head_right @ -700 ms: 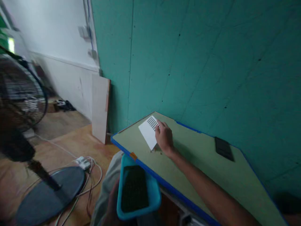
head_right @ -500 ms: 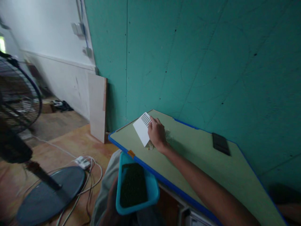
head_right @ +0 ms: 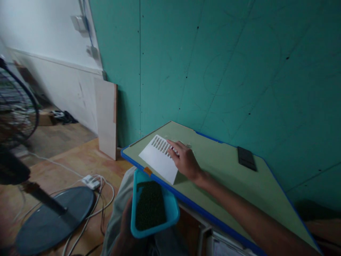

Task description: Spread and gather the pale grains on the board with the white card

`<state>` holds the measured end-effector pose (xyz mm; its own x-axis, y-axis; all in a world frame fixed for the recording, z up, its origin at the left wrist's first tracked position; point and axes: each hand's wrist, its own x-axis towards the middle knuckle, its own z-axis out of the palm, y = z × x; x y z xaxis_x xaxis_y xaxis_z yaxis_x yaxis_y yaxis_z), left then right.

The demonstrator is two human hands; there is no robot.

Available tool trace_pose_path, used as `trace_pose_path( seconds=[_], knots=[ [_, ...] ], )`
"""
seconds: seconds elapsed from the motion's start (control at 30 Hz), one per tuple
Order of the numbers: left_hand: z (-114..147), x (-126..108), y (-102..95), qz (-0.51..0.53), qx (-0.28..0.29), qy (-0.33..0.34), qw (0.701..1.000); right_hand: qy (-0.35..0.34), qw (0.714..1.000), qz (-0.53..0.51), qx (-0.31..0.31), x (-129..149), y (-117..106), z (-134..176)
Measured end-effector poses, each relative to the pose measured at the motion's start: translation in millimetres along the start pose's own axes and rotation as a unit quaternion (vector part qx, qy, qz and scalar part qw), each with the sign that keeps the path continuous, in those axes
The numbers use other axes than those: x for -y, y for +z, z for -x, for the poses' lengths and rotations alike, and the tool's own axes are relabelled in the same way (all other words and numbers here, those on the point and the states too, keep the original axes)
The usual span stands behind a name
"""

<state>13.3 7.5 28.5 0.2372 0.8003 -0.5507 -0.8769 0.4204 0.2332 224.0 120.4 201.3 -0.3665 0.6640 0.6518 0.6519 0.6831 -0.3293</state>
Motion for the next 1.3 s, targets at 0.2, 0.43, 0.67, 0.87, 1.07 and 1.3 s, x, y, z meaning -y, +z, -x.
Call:
trace_pose_path(
  seconds=[0.2,0.43,0.67,0.87,1.07,1.3],
  knots=[
    [8.7,-5.1,11.2,0.046,-0.007,-0.009,0.999,0.015,0.999,0.029,0.032,-32.0,-44.0,18.6],
    [7.5,-3.2,6.2,0.011,0.001,-0.010,1.000,0.000,0.992,0.088,0.091,-60.9,-90.8,32.5],
    [10.8,-4.4,8.6,0.010,0.002,-0.009,1.000,-0.065,0.980,0.131,0.139,-67.3,-86.0,8.5],
    [7.5,-5.2,8.5,0.000,-0.001,-0.006,1.000,-0.068,0.977,0.143,0.145,-78.6,-79.0,-15.2],
    [13.1,-6.5,10.2,0.049,0.009,-0.016,0.999,-0.046,0.977,0.154,0.140,-93.5,-71.7,-30.4],
    [16.8,-7.6,15.1,0.030,-0.008,-0.016,0.999,-0.049,0.978,0.155,0.134,-95.2,-67.8,-42.5]
  ],
)
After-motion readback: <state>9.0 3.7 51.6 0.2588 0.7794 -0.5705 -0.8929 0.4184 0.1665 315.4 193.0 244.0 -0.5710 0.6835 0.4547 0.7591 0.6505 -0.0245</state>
